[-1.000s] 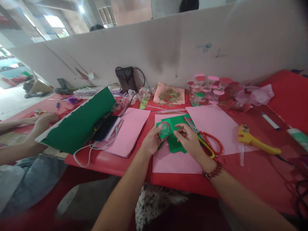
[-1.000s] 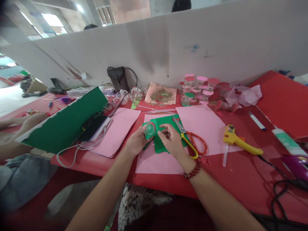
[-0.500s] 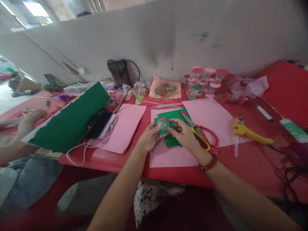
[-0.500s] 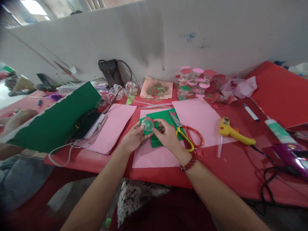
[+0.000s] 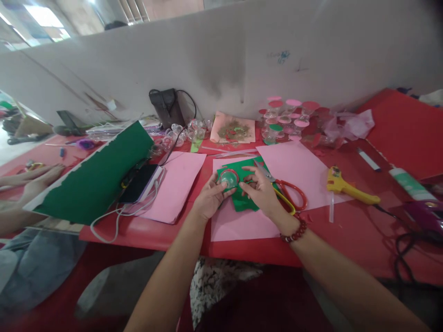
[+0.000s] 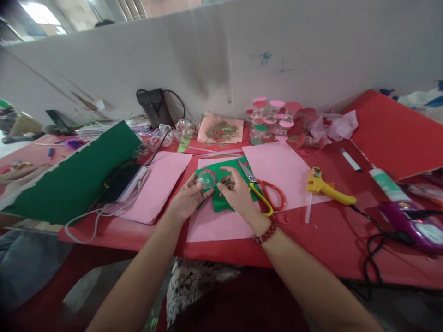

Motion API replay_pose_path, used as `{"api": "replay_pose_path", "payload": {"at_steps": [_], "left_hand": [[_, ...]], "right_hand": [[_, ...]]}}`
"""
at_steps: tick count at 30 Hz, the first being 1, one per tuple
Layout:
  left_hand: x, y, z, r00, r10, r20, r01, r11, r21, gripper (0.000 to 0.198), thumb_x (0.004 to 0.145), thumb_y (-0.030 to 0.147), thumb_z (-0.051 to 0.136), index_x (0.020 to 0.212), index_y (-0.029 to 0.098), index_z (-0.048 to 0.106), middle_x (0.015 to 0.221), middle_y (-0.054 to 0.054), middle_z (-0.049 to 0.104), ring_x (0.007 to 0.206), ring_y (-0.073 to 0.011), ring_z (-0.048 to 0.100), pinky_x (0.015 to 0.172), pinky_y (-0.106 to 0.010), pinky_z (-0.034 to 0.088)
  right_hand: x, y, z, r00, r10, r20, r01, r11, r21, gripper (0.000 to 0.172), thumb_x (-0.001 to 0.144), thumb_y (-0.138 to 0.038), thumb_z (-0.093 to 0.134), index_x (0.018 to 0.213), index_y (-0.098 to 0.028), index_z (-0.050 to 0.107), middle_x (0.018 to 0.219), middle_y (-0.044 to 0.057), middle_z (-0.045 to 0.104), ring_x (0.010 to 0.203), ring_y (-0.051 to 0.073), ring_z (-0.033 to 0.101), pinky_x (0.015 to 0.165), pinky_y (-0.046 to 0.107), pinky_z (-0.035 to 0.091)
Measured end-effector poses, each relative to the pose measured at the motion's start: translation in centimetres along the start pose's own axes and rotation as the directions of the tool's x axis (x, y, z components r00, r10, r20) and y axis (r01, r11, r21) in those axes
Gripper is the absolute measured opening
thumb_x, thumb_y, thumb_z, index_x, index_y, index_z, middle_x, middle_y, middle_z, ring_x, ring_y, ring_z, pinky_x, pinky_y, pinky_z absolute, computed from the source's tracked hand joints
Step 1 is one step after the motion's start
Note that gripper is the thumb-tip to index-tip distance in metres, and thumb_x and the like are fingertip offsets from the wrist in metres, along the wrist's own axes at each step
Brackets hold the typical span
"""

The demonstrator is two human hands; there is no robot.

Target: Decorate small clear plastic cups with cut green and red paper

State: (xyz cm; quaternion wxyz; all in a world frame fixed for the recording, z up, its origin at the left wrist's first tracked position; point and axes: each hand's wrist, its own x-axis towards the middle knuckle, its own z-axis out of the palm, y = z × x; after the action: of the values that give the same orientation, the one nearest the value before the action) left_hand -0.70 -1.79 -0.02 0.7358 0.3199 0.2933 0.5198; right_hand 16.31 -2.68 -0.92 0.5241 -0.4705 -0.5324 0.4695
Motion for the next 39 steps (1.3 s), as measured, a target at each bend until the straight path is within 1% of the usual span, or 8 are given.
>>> {"api": "replay_pose_path", "payload": {"at_steps": [5,11,19,24,27,30,34,39], "left_hand": [[0.0,-0.4,0.4,0.980,0.194,0.043,-0.198,0.941,0.275,0.048,0.058,0.011,0.084,0.103,0.020,0.069,0.109,-0.007,0.070,0.104,-0.0217,0.064,0.097,-0.034,0.047],[-0.3,-0.9,0.6,0.871,0.472,0.141,-0.442,0.625,0.644,0.031,0.070,0.013,0.078,0.097,0.027,0.075,0.124,-0.008,0.061,0.129,-0.0260,0.048,0.119,-0.042,0.027],[0.5,-1.9,-1.2,0.717,0.559,0.416,-0.573,0.134,0.809,0.046,0.078,0.009,0.062,0.120,0.028,0.065,0.146,-0.008,0.041,0.139,-0.0281,0.039,0.117,-0.051,0.032],[0.2,-1.7,-0.9,0.853,0.477,0.210,-0.492,0.604,0.627,0.097,0.070,0.019,0.077,0.151,0.034,0.026,0.152,-0.013,0.037,0.133,-0.0293,0.047,0.104,-0.043,0.047],[0.0,-1.5,-0.7,0.970,0.226,0.093,-0.244,0.875,0.419,0.097,0.062,0.021,0.085,0.146,0.032,0.038,0.136,-0.011,0.056,0.109,-0.0242,0.063,0.091,-0.037,0.052],[0.0,-1.6,-0.5,0.994,0.101,0.046,-0.110,0.928,0.355,0.059,0.059,0.023,0.087,0.113,0.018,0.066,0.105,-0.007,0.070,0.092,-0.0201,0.066,0.088,-0.034,0.051],[0.3,-1.7,-0.2,0.989,0.144,-0.012,-0.131,0.926,0.355,0.039,0.057,0.022,0.087,0.091,0.015,0.068,0.086,-0.004,0.073,0.079,-0.0168,0.065,0.081,-0.031,0.050],[0.3,-1.4,-0.2,0.969,0.227,-0.096,-0.179,0.916,0.360,0.047,0.055,0.020,0.087,0.096,0.018,0.066,0.085,-0.001,0.073,0.075,-0.0148,0.065,0.079,-0.029,0.050]], "right_hand": [[-0.3,-0.2,0.1,0.996,-0.037,-0.082,0.033,0.999,-0.044,0.053,0.074,-0.034,0.069,0.123,-0.025,0.050,0.119,0.007,0.058,0.082,0.015,0.063,0.067,0.028,0.054],[-0.7,-1.3,0.3,0.987,0.138,0.078,-0.154,0.951,0.268,0.046,0.075,-0.040,0.073,0.115,-0.027,0.054,0.112,0.004,0.061,0.101,0.019,0.062,0.078,0.031,0.057],[-0.3,-1.2,0.4,0.957,0.189,0.218,-0.278,0.811,0.515,0.032,0.069,-0.029,0.081,0.096,-0.025,0.066,0.095,-0.002,0.066,0.084,0.013,0.063,0.077,0.026,0.055],[-0.2,-1.5,0.3,0.947,0.224,0.229,-0.316,0.770,0.554,0.028,0.067,-0.028,0.081,0.091,-0.024,0.067,0.087,-0.003,0.069,0.075,0.013,0.063,0.070,0.027,0.054],[-0.2,-1.9,0.3,0.946,0.236,0.224,-0.322,0.774,0.545,0.031,0.064,-0.029,0.082,0.091,-0.023,0.067,0.089,-0.002,0.070,0.073,0.013,0.063,0.067,0.026,0.054],[-0.2,-1.9,0.3,0.952,0.226,0.204,-0.300,0.808,0.507,0.035,0.064,-0.031,0.083,0.093,-0.023,0.064,0.090,-0.002,0.070,0.076,0.013,0.064,0.069,0.026,0.054],[-0.2,-1.1,0.2,0.978,0.189,0.093,-0.210,0.908,0.364,0.037,0.074,-0.041,0.074,0.104,-0.025,0.058,0.100,0.002,0.067,0.083,0.017,0.065,0.067,0.030,0.056],[-0.6,-0.8,-0.4,0.941,-0.338,0.005,0.332,0.923,-0.192,0.045,0.075,-0.016,0.062,0.119,-0.027,0.062,0.134,0.007,0.059,0.121,0.025,0.056,0.096,0.044,0.051]]}}
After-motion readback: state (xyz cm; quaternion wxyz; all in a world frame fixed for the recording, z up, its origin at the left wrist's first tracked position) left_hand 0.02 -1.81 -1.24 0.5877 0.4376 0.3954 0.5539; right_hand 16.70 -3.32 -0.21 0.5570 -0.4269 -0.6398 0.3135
